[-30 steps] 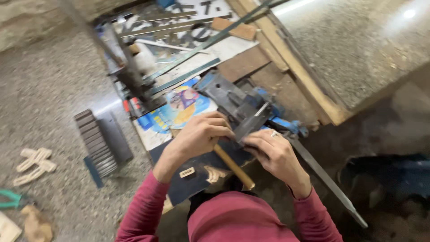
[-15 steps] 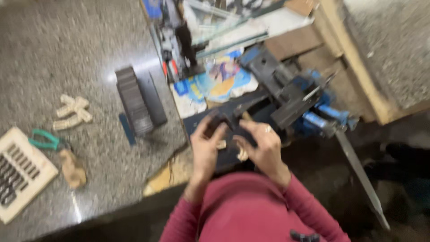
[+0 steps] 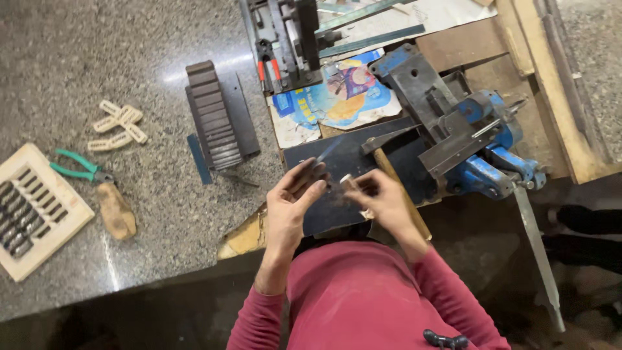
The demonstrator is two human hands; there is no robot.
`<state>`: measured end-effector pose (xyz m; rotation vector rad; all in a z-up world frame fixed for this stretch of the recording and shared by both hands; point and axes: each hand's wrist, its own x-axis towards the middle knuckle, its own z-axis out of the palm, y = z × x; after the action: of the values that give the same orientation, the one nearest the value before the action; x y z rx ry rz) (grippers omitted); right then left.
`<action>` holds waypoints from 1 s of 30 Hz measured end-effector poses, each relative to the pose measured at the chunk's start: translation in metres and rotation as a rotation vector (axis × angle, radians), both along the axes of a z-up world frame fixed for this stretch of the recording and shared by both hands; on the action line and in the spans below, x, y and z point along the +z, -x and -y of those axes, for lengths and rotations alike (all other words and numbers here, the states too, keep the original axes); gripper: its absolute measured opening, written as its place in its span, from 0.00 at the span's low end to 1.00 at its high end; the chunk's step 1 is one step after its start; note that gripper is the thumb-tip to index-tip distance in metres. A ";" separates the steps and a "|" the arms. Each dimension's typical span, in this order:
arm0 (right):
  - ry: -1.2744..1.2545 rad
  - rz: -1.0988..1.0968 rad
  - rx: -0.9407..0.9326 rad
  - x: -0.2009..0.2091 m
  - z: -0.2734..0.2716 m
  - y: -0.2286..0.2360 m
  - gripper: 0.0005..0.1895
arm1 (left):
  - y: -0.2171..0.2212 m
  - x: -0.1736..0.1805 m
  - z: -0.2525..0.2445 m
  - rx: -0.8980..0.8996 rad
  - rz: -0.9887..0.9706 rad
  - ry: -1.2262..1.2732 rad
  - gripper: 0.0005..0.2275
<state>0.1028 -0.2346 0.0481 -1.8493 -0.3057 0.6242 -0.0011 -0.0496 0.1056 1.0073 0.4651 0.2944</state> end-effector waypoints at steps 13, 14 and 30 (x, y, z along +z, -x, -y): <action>-0.415 -0.131 -0.235 0.108 0.002 0.009 0.08 | -0.010 0.057 0.027 -0.165 -0.001 -0.064 0.22; -0.422 -0.110 -0.256 0.109 0.001 0.012 0.08 | -0.011 0.059 0.029 -0.163 0.021 -0.063 0.22; -0.445 0.183 -0.230 0.125 0.028 0.020 0.07 | -0.022 0.077 0.049 -0.257 0.070 -0.021 0.22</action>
<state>0.0824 -0.2630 0.1733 -1.4836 -0.3168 0.2055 0.0205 -0.0985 0.1830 1.0608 0.2655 0.1039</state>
